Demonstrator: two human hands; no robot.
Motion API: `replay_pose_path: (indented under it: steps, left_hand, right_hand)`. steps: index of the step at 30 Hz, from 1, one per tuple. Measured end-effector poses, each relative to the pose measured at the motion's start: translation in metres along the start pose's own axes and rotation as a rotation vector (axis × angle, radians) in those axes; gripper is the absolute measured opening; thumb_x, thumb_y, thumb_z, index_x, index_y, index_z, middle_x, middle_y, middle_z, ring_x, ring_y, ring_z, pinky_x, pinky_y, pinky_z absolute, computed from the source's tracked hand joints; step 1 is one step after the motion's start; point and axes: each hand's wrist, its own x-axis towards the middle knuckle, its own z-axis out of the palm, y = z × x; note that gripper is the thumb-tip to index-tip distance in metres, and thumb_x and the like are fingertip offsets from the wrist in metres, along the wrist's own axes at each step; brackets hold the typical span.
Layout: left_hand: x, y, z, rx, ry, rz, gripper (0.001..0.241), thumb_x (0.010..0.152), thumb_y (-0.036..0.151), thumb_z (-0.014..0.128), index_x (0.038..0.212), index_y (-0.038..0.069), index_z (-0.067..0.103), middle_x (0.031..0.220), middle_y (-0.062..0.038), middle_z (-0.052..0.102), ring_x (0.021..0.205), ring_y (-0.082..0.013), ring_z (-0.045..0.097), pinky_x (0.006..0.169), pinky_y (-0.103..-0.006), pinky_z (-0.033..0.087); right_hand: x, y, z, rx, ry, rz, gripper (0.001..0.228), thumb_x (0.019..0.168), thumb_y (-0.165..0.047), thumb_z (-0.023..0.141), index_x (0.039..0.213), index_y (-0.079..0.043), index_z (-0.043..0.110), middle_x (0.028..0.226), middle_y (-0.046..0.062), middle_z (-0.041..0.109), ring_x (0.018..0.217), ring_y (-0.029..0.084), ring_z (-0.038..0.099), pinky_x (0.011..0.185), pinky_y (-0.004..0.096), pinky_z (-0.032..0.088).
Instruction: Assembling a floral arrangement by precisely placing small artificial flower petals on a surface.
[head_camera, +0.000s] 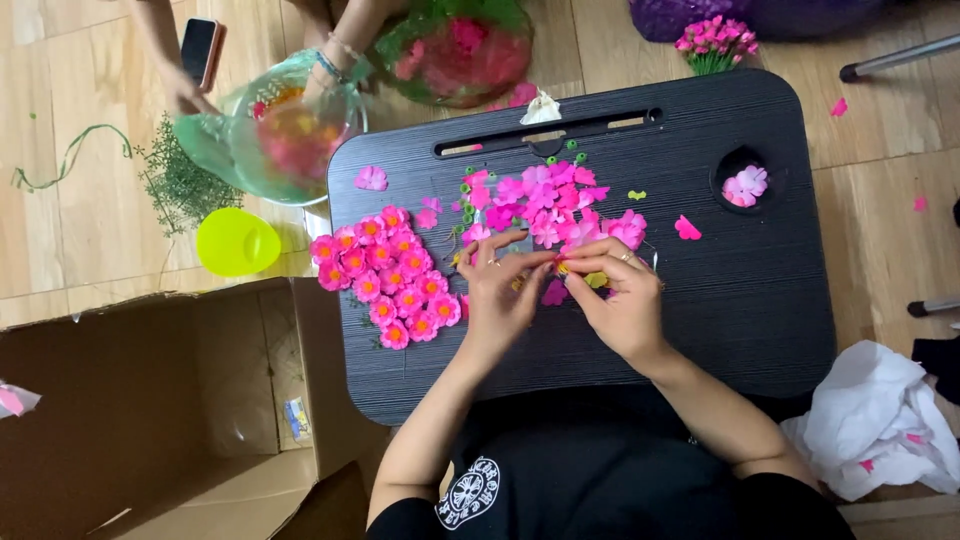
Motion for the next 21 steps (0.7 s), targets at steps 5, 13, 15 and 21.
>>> replay_pose_path:
  steps: [5,13,15,21]
  left_hand:
    - [-0.005,0.010,0.003,0.147,0.083,0.151,0.015,0.083,0.010,0.072,0.095,0.019,0.072,0.080,0.005,0.071,0.102,-0.0184,0.060,0.100,-0.0466,0.019]
    - [0.007,0.019,0.011,0.123,0.027,0.232,0.019,0.080,0.004,0.071,0.094,0.018,0.071,0.079,0.004,0.069,0.103,-0.0207,0.059,0.101,-0.0516,0.016]
    - [0.009,0.018,0.013,0.092,-0.014,0.229,0.018,0.082,0.005,0.070,0.094,0.019,0.070,0.078,0.005,0.068,0.105,-0.0199,0.058,0.102,-0.0512,0.014]
    - [0.020,0.028,0.017,0.035,-0.120,0.260,0.018,0.083,0.004,0.069,0.093,0.018,0.069,0.083,0.003,0.068,0.108,-0.0218,0.056,0.103,-0.0524,0.011]
  right_hand:
    - [-0.004,0.002,-0.004,0.012,-0.019,-0.039,0.009,0.076,0.003,0.071,0.084,-0.002,0.072,0.086,0.012,0.067,0.078,0.027,0.067,0.067,0.033,0.053]
    - [-0.002,0.006,-0.019,-0.040,-0.006,-0.119,0.006,0.080,0.005,0.068,0.083,0.000,0.068,0.087,0.013,0.064,0.080,0.031,0.065,0.069,0.036,0.051]
    - [-0.002,0.014,-0.024,-0.034,-0.013,-0.123,0.006,0.081,0.006,0.067,0.083,0.001,0.066,0.086,0.013,0.064,0.080,0.032,0.064,0.069,0.038,0.050]
    - [-0.001,0.013,-0.039,0.119,-0.044,-0.019,0.013,0.080,0.011,0.065,0.085,0.001,0.059,0.087,0.013,0.058,0.083,0.026,0.061,0.076,0.034,0.049]
